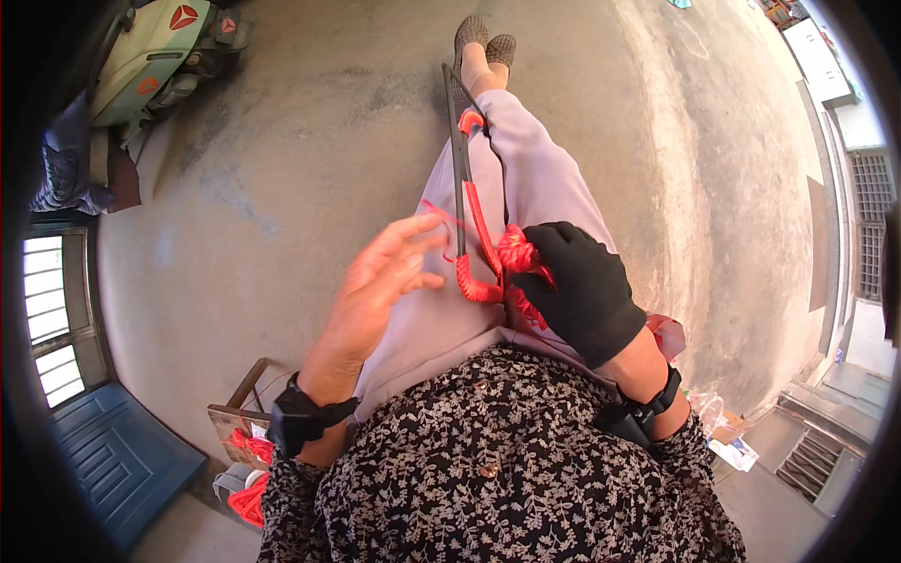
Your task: The person is winding a red plastic cord around a black metal furniture frame.
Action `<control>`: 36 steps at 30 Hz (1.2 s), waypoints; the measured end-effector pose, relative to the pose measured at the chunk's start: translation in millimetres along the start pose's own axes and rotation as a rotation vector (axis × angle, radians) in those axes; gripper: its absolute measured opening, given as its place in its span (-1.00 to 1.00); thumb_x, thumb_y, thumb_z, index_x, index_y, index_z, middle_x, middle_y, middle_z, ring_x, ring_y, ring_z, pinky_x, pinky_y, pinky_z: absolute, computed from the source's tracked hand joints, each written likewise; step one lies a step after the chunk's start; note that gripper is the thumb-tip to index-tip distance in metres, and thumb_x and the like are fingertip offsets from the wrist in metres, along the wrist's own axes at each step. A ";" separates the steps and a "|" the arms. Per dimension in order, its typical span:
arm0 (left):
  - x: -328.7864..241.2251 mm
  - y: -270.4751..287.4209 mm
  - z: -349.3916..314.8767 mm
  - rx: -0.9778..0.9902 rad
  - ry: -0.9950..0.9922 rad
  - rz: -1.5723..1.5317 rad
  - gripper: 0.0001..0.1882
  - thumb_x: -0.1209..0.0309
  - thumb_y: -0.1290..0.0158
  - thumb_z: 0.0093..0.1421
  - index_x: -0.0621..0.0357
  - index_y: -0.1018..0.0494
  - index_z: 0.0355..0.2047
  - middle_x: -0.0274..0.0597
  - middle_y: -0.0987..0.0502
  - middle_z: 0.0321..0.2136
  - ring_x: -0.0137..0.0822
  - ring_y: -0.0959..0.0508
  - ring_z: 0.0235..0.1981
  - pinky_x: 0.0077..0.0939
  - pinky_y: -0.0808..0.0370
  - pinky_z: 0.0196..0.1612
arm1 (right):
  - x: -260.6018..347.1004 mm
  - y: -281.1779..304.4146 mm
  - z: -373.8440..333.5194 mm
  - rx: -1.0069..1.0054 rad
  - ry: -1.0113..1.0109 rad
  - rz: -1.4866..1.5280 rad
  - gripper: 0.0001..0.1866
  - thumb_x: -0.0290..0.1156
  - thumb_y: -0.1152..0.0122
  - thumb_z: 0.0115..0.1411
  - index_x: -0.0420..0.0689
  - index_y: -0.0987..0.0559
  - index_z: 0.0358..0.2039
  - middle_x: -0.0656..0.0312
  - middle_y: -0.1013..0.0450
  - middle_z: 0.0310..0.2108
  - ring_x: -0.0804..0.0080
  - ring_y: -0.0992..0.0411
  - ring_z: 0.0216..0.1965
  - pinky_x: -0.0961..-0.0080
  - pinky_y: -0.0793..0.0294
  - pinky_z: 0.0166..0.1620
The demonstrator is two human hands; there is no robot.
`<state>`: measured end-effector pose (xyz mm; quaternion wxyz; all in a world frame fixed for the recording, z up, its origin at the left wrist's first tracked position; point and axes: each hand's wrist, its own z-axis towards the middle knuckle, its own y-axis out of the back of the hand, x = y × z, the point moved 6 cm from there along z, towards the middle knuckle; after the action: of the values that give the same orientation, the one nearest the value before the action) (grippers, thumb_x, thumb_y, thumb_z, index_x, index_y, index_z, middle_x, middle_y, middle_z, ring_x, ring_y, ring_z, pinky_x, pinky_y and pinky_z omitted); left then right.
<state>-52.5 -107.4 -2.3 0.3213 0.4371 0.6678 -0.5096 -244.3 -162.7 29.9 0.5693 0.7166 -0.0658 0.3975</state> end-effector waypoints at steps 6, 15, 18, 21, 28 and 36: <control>35.4 0.4 7.0 0.059 0.093 0.418 -0.66 0.40 0.13 0.32 0.31 -0.32 0.04 -0.22 -0.56 -0.27 -0.52 -0.53 -0.36 -0.60 -0.48 -0.33 | -0.1 -30.4 16.7 0.182 0.147 -0.375 -0.76 -0.27 -0.25 0.01 -0.09 -0.46 -0.35 0.12 -0.44 -0.41 0.09 -0.46 -0.30 0.22 -0.44 -0.30; 40.3 8.0 12.7 -0.016 0.270 0.419 -0.54 0.39 -0.06 0.22 0.32 -0.26 0.08 -0.28 -0.53 -0.44 -0.58 -0.47 -0.54 -0.76 -0.33 -0.61 | -25.5 -52.7 22.9 0.165 -0.123 0.456 -0.50 -0.54 -0.30 -0.02 -0.13 -0.41 -0.02 0.13 -0.54 -0.31 0.33 -0.55 -0.26 0.49 -0.51 -0.19; 42.0 8.6 15.4 -0.068 0.247 0.297 -0.52 0.39 -0.10 0.20 0.32 -0.26 0.07 -0.30 -0.53 -0.42 -0.59 -0.46 -0.54 -0.77 -0.33 -0.62 | -31.1 -59.8 23.1 0.140 -0.121 0.808 -0.51 -0.62 -0.25 0.00 -0.18 -0.38 -0.01 0.22 -0.51 -0.33 0.50 -0.51 -0.29 0.59 -0.49 -0.19; 46.3 9.3 18.4 -0.052 0.225 0.153 -0.54 0.40 -0.11 0.19 0.29 -0.28 0.05 -0.32 -0.54 -0.40 -0.60 -0.45 -0.54 -0.78 -0.31 -0.62 | -28.7 -60.7 25.7 0.157 -0.134 1.050 -0.52 -0.67 -0.20 0.01 -0.23 -0.37 0.00 0.26 -0.47 -0.31 0.59 -0.46 -0.26 0.63 -0.46 -0.15; 29.1 28.7 11.7 -0.170 0.114 0.012 -0.66 0.33 -0.11 0.20 0.12 -0.39 -0.04 -0.24 -0.51 -0.14 -0.56 -0.48 -0.26 -0.73 -0.36 -0.50 | -25.3 -42.2 22.6 0.005 -0.125 0.932 -0.46 -0.59 -0.29 -0.01 -0.22 -0.39 0.03 0.23 -0.47 -0.20 0.53 -0.43 -0.16 0.55 -0.41 -0.02; -34.2 43.6 -13.4 -0.287 -0.057 -0.276 -0.59 0.31 -0.09 0.21 0.08 -0.35 0.05 -0.16 -0.45 0.04 -0.46 -0.45 -0.02 -0.70 -0.41 -0.34 | 17.0 8.2 27.0 -0.213 0.206 0.320 -0.28 -0.29 -0.42 -0.06 -0.16 -0.34 0.12 0.07 -0.40 0.02 0.23 -0.38 0.07 0.36 -0.35 0.10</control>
<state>1.5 -99.0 13.9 0.3263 0.2766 0.7777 -0.4607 -223.9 -182.8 46.1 0.5751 0.5885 -0.1616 0.5448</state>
